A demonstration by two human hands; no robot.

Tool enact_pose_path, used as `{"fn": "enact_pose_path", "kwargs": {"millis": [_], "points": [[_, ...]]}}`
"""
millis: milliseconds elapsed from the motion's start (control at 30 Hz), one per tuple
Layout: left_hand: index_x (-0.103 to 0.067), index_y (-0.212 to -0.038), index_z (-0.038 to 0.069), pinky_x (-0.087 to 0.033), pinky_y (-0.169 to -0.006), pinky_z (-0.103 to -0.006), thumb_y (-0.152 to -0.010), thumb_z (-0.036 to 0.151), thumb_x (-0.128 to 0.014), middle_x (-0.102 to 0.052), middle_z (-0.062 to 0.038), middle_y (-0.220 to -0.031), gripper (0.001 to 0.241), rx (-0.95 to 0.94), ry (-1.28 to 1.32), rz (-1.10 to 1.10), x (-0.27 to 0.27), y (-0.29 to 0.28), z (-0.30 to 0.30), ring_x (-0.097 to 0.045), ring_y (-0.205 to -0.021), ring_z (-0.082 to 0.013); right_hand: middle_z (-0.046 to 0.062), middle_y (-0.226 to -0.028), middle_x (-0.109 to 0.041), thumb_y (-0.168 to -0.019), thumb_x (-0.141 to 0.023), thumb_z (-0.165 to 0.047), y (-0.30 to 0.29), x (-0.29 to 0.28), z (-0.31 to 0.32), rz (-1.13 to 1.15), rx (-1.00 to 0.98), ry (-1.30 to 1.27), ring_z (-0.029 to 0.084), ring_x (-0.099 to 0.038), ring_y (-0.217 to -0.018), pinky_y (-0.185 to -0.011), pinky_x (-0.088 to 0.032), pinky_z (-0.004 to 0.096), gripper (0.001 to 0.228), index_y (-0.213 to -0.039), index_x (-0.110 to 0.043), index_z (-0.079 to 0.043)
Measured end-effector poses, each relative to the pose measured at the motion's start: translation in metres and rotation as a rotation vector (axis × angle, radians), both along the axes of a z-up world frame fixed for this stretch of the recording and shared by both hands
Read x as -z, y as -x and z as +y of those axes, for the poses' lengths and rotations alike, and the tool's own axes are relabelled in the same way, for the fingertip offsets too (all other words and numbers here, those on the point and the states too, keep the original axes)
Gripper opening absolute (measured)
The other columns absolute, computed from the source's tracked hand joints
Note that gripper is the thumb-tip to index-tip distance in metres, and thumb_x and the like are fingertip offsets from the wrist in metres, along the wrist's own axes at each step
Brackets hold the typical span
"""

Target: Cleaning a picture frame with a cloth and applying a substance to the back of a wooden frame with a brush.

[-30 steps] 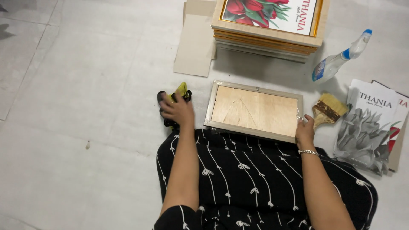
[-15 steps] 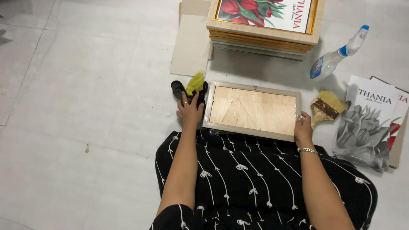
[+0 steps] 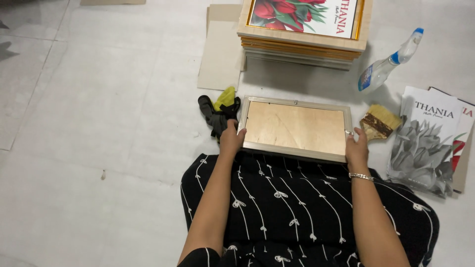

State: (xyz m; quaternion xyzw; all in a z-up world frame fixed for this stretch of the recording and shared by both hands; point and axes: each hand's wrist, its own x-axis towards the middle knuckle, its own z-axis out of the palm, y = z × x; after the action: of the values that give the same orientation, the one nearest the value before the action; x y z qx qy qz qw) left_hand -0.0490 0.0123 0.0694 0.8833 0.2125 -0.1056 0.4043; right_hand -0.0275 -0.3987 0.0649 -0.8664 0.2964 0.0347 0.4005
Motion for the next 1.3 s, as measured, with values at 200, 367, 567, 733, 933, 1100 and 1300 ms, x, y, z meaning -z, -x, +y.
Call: {"fn": "enact_pose_path", "kwargs": {"millis": [200,367,567,733,933,1100,1300], "points": [[-0.070,-0.116,0.034,-0.056,-0.088,-0.0407,-0.094,0.048,-0.066,-0.076,-0.010,-0.101,0.027,-0.013,0.252,-0.096,-0.026,0.024,-0.003,-0.072,-0.102,-0.0298,0.022,-0.118,-0.070,-0.101,-0.060,-0.035,0.010,-0.014,-0.039,0.077,-0.101,0.097,0.042,-0.060,-0.120,-0.097,-0.048,0.050,0.036,-0.137,-0.064,-0.033],[-0.079,-0.107,0.033,-0.056,-0.085,-0.0374,-0.092,0.032,-0.064,-0.078,-0.006,-0.095,0.022,-0.045,0.375,-0.130,-0.016,0.038,0.004,-0.071,-0.092,-0.0238,0.022,-0.112,-0.072,-0.099,-0.060,-0.043,0.015,-0.002,-0.057,0.181,-0.170,0.156,0.043,-0.063,-0.118,-0.096,-0.050,0.051,0.037,-0.135,-0.066,-0.034],[-0.083,-0.108,0.024,-0.054,-0.071,-0.0322,-0.086,0.020,-0.054,-0.071,-0.010,-0.081,0.036,-0.118,0.525,-0.121,-0.018,0.035,0.011,-0.061,-0.073,-0.0184,0.025,-0.107,-0.071,-0.096,-0.066,-0.042,0.016,0.000,-0.059,0.142,-0.191,0.034,0.043,-0.063,-0.116,-0.093,-0.050,0.050,0.041,-0.134,-0.069,-0.028],[-0.077,-0.114,0.000,-0.038,-0.060,-0.0187,-0.082,-0.006,-0.038,-0.062,-0.005,-0.082,0.051,-0.227,0.854,-0.116,-0.042,0.027,0.014,-0.044,-0.065,-0.0092,0.009,-0.136,-0.063,-0.104,-0.048,-0.047,0.018,-0.112,-0.019,0.250,0.099,-0.396,0.013,-0.051,-0.074,-0.045,-0.019,0.023,0.035,-0.131,-0.065,-0.031],[-0.054,-0.146,0.018,-0.047,-0.113,-0.0389,-0.088,-0.011,-0.057,-0.060,-0.011,-0.137,0.064,0.106,0.389,-0.241,-0.027,0.026,0.006,-0.059,-0.129,-0.0297,0.018,-0.137,-0.063,-0.103,-0.059,-0.039,0.007,-0.073,-0.039,0.069,0.251,-0.751,0.018,-0.070,-0.101,-0.073,-0.058,0.012,0.027,-0.116,-0.074,-0.021],[-0.047,-0.151,0.022,-0.046,-0.107,-0.0397,-0.083,-0.001,-0.064,-0.050,-0.013,-0.152,0.074,0.263,-0.025,-0.505,-0.036,0.007,-0.004,-0.058,-0.127,-0.0348,0.012,-0.139,-0.065,-0.105,-0.054,-0.033,0.006,-0.067,-0.038,-0.032,0.231,-0.846,0.017,-0.067,-0.117,-0.092,-0.056,0.016,0.030,-0.122,-0.069,-0.014],[-0.071,-0.122,0.015,-0.049,-0.103,-0.0307,-0.076,-0.002,-0.065,-0.068,-0.003,-0.135,0.049,0.234,0.066,-0.553,-0.039,0.010,-0.011,-0.066,-0.118,-0.0220,-0.001,-0.115,-0.073,-0.089,-0.073,-0.025,0.000,-0.068,-0.033,-0.053,0.440,-1.013,0.005,-0.073,-0.092,-0.070,-0.061,0.006,0.018,-0.102,-0.075,-0.014]]}}
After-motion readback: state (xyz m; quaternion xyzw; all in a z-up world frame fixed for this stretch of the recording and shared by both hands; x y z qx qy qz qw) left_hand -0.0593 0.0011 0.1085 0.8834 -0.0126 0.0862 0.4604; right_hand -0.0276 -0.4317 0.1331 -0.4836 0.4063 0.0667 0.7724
